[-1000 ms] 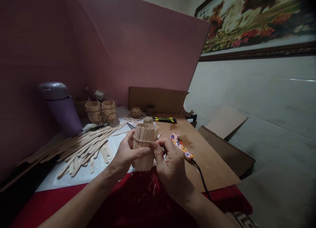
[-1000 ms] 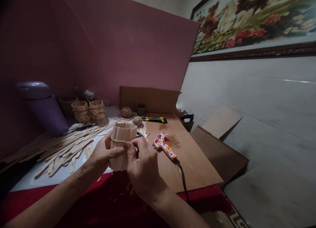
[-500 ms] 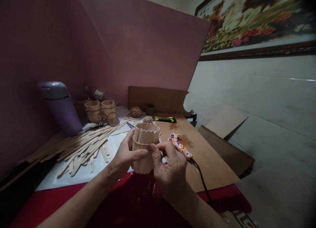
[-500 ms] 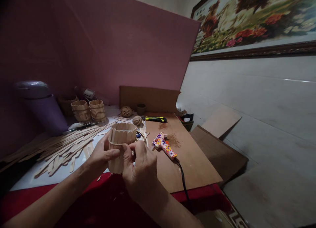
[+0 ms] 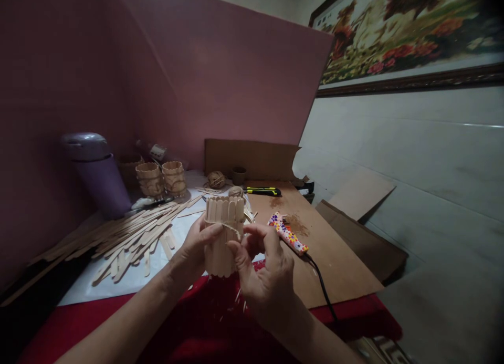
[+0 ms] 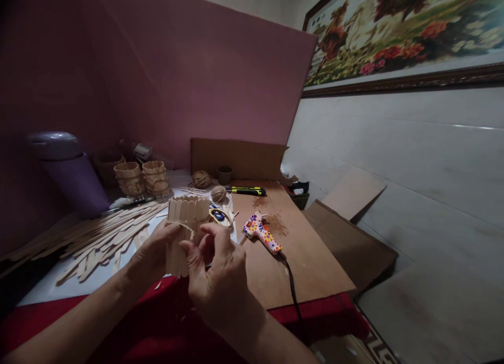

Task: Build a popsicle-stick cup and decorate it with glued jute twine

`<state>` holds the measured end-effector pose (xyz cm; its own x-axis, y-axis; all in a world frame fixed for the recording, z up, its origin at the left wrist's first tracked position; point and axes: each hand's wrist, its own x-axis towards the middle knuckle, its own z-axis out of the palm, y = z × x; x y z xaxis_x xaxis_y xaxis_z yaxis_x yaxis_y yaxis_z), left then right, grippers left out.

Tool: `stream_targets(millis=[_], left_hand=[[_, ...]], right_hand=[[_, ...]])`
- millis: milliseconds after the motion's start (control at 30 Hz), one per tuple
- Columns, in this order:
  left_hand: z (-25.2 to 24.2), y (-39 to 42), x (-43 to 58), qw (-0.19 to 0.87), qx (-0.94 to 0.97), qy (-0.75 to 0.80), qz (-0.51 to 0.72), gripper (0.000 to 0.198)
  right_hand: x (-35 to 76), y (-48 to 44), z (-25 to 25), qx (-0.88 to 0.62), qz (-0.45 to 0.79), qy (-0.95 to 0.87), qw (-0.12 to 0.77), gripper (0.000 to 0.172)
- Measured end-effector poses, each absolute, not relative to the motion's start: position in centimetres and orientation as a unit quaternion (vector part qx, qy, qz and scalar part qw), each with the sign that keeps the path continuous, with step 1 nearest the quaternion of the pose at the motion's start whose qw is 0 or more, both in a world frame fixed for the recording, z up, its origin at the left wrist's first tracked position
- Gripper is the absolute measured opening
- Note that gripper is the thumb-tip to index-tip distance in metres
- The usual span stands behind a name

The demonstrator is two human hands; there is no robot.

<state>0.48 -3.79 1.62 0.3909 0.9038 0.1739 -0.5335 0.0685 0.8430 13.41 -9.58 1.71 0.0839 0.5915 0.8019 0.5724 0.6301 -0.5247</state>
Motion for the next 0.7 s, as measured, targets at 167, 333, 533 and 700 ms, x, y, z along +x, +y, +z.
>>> stream_targets(millis=[167, 333, 533, 700], left_hand=[[1.74, -3.91, 0.69, 0.683, 0.466, 0.216, 0.519, 0.034], [1.69, -3.77, 0.72, 0.672, 0.481, 0.211, 0.522, 0.039], [1.48, -3.63, 0.70, 0.681, 0.471, 0.208, 0.521, 0.054], [1.62, -3.76, 0.71, 0.688, 0.466, 0.201, 0.519, 0.051]], right_hand=[[13.33, -9.14, 1.84, -0.444, -0.006, -0.677, 0.587, 0.005], [13.46, -9.08, 1.80, -0.454, -0.034, -0.681, 0.573, 0.005], [13.15, -9.04, 1.97, -0.438, -0.076, -0.670, 0.595, 0.005], [13.08, -9.28, 2.56, -0.443, 0.012, -0.648, 0.619, 0.010]])
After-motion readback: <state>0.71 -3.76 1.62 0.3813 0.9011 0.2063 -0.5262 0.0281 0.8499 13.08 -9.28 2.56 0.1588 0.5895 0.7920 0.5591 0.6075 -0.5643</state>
